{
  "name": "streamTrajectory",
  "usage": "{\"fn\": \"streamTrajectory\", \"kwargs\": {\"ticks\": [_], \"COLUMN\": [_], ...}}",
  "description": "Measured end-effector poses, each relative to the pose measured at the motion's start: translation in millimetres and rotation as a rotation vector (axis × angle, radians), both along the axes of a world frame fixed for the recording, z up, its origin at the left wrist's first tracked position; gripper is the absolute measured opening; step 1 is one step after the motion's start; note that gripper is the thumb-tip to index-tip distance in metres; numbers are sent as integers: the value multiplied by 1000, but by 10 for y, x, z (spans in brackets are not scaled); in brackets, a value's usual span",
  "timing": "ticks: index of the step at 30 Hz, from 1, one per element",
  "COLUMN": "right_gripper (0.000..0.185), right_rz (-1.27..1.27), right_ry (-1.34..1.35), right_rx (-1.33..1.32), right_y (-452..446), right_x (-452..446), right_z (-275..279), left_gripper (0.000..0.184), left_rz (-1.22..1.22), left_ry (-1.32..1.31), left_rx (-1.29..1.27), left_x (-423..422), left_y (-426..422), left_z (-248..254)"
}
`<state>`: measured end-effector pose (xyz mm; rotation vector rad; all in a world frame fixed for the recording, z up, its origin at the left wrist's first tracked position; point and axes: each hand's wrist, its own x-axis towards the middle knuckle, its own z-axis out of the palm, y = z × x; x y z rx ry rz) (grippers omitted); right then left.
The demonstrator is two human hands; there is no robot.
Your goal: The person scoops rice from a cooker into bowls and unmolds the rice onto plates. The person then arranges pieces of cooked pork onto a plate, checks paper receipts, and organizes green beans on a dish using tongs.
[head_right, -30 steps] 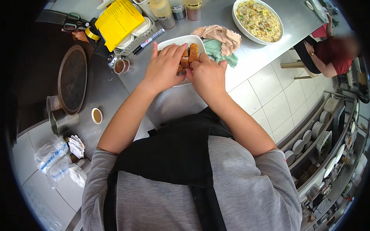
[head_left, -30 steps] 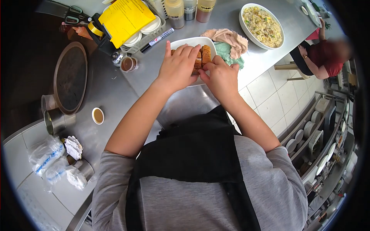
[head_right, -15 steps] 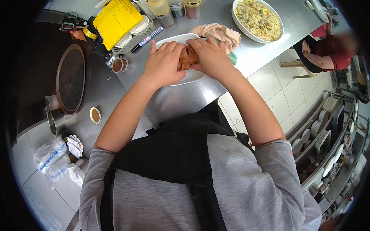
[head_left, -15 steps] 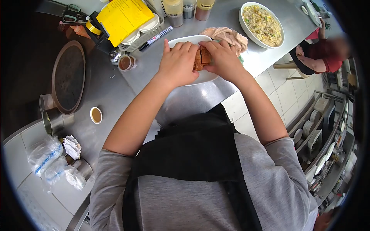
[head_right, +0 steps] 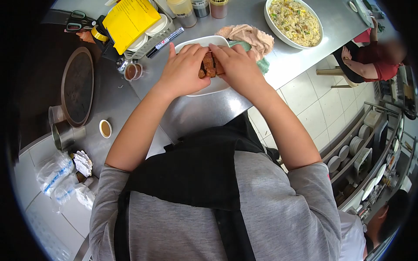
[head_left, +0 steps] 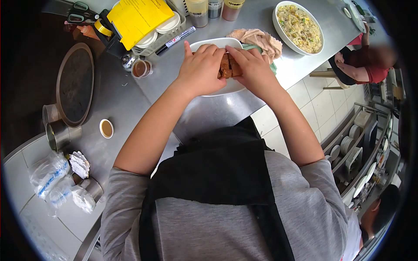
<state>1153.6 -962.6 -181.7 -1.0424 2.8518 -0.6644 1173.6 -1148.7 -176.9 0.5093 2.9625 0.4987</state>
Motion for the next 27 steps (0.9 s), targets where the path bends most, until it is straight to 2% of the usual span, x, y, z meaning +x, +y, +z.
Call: {"fn": "streamTrajectory", "kwargs": {"ticks": [3, 5, 9, 12, 14, 18, 23, 27], "right_gripper": [81, 86, 89, 86, 77, 69, 61, 66], "right_rz": [-41, -57, -14, 6, 77, 80, 58, 81], "right_ry": [62, -70, -115, -125, -68, -146, -126, -151], "right_rx": [88, -22, -167, -270, -337, -326, -359, -349], "right_y": [-116, -134, -72, -89, -102, -85, -99, -79], "right_x": [30, 18, -21, -27, -50, -73, -82, -82], "right_z": [-55, -68, -136, -146, -171, -196, -168, -188], "left_gripper": [73, 80, 84, 89, 97, 99, 79, 67], "left_rz": [-11, -2, -1, 1, -14, -45, -82, -125], "left_ry": [-27, -52, -36, -34, 19, 90, 11, 62], "left_rx": [-25, 53, 108, 156, 206, 189, 238, 186], "left_x": [-42, -49, -23, -8, 2, 57, 51, -18], "left_y": [-28, -62, -94, -142, -203, -320, -534, -513], "left_z": [-4, -35, -69, -131, -151, -28, -2, 31]}}
